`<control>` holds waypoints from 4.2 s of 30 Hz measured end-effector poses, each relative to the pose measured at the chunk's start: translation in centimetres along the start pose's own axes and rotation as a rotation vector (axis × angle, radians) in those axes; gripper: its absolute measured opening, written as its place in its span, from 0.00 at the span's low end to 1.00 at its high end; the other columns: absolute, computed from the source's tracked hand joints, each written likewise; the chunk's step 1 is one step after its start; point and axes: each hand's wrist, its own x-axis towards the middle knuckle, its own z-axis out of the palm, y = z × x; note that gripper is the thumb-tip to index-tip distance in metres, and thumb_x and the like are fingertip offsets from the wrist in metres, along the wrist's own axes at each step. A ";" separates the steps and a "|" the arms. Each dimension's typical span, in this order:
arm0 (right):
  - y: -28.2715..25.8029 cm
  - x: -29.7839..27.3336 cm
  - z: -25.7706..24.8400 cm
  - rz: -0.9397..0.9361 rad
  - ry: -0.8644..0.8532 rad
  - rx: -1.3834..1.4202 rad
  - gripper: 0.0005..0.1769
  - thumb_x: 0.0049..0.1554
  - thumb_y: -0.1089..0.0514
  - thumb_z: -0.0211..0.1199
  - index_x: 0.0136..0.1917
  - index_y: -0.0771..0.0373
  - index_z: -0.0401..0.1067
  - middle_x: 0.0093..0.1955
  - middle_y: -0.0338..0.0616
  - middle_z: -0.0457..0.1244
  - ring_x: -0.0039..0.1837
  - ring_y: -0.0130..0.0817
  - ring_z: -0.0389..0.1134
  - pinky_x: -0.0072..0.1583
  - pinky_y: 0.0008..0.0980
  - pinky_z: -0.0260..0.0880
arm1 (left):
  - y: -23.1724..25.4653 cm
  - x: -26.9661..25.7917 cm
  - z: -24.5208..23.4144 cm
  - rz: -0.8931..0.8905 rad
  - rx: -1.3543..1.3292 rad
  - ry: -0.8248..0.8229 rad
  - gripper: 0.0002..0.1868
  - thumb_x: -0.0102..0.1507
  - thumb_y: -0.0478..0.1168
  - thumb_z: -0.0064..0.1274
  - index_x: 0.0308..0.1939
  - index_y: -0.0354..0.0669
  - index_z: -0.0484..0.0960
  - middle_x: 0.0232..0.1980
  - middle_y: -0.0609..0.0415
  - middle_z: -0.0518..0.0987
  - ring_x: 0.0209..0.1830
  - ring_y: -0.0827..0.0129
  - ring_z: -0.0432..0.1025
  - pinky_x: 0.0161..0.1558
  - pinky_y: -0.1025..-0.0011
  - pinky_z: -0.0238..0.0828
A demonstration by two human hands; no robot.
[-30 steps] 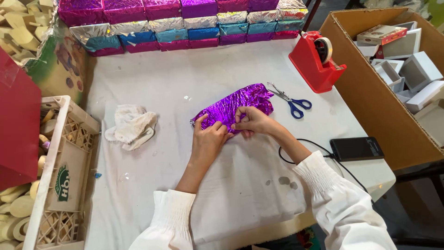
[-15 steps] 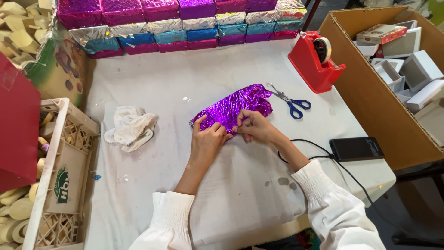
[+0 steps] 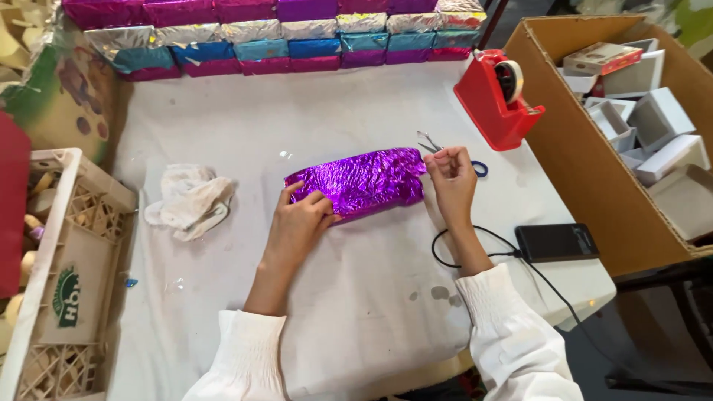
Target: Wrapping a box with purple foil paper using scissors and tape.
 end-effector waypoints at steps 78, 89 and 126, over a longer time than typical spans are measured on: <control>2.6 0.7 -1.3 0.042 0.062 -0.217 0.34 0.54 0.69 0.72 0.69 0.63 0.59 0.63 0.44 0.61 0.56 0.33 0.67 0.58 0.31 0.71 | 5.0 6.7 9.8 -0.013 0.144 -0.219 0.63 0.55 0.72 0.56 0.76 0.29 0.52 0.79 0.38 0.56 0.81 0.55 0.50 0.77 0.51 0.41; -5.1 0.2 -1.4 -0.173 -0.532 -0.679 0.12 0.51 0.54 0.76 0.49 0.56 0.83 0.46 0.41 0.72 0.55 0.39 0.68 0.60 0.39 0.67 | 5.0 6.8 8.6 -0.004 0.003 -0.186 0.70 0.47 0.65 0.68 0.78 0.32 0.44 0.80 0.40 0.52 0.82 0.51 0.46 0.77 0.48 0.41; -6.5 -0.4 0.7 -0.300 -0.714 -0.708 0.12 0.50 0.51 0.71 0.45 0.58 0.82 0.48 0.37 0.70 0.56 0.35 0.68 0.61 0.41 0.62 | 2.1 4.0 7.7 0.028 -0.287 -0.037 0.30 0.60 0.56 0.60 0.59 0.41 0.83 0.68 0.48 0.76 0.70 0.55 0.68 0.73 0.53 0.57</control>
